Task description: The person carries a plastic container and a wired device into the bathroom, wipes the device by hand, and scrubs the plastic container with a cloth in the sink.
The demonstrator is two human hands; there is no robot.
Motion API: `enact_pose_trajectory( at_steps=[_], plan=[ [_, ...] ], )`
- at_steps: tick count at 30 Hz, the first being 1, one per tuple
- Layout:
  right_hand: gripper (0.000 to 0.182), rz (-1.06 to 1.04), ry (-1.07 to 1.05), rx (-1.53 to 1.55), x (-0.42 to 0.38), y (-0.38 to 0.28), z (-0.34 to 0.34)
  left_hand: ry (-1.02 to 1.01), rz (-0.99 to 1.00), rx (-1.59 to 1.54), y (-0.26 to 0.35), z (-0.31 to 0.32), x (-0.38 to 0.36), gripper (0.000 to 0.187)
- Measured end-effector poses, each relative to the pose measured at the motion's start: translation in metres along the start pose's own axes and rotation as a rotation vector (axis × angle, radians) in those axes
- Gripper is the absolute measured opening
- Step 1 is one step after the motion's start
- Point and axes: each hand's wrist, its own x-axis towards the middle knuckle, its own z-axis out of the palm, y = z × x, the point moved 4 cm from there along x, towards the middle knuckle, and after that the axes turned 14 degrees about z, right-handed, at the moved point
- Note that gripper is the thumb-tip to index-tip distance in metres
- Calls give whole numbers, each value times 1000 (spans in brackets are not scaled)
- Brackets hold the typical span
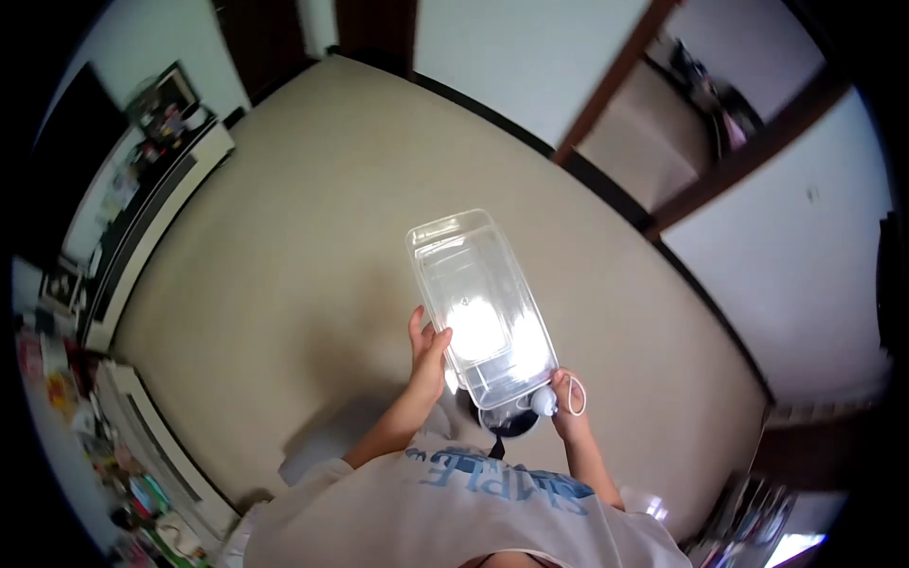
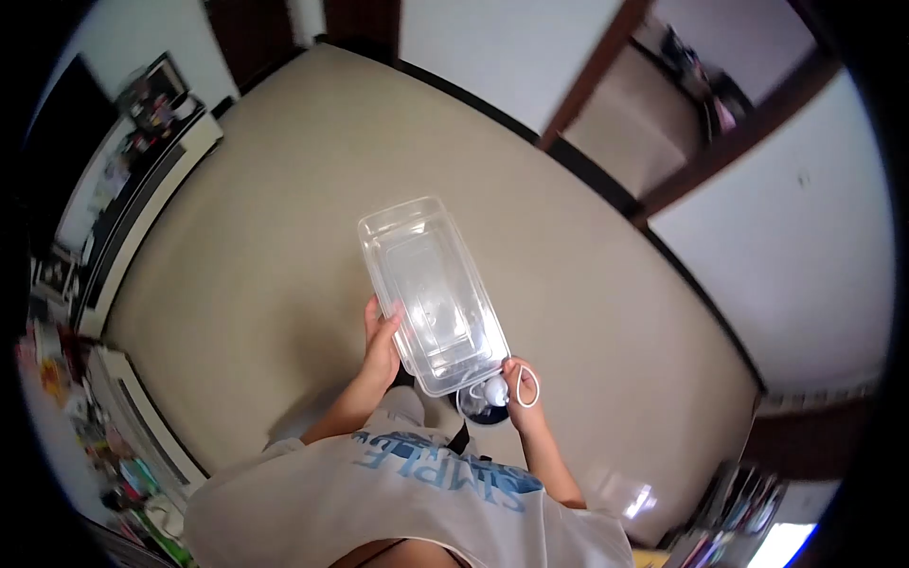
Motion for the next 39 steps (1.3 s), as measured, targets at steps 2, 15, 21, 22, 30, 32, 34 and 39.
enact_pose_trajectory(
  at_steps=[2, 15, 21, 22, 30, 32, 34, 39],
  plan=[
    [24, 1, -19, -19, 27, -22, 23, 34, 109, 10, 7, -18, 31, 60],
    [18, 409, -155, 416, 195, -80, 40, 542, 229, -21, 40, -93, 125, 39],
    [13, 292, -131, 285, 309, -115, 27, 754, 197, -34, 38, -107, 189, 42],
    [12, 246, -115, 258, 332, -132, 32, 716, 241, -69, 40, -102, 208, 56],
    [12, -19, -423, -301, 482, -236, 87, 536, 441, -204, 48, -24, 341, 28],
    [12, 7, -446, -280, 526, -247, 110, 536, 414, -265, 49, -11, 377, 26],
    [13, -8, -510, -385, 560, -261, 141, 638, 365, -363, 56, -3, 409, 29],
    [11, -100, -571, -479, 650, -305, 238, 688, 415, -322, 50, -43, 500, 40]
  ],
)
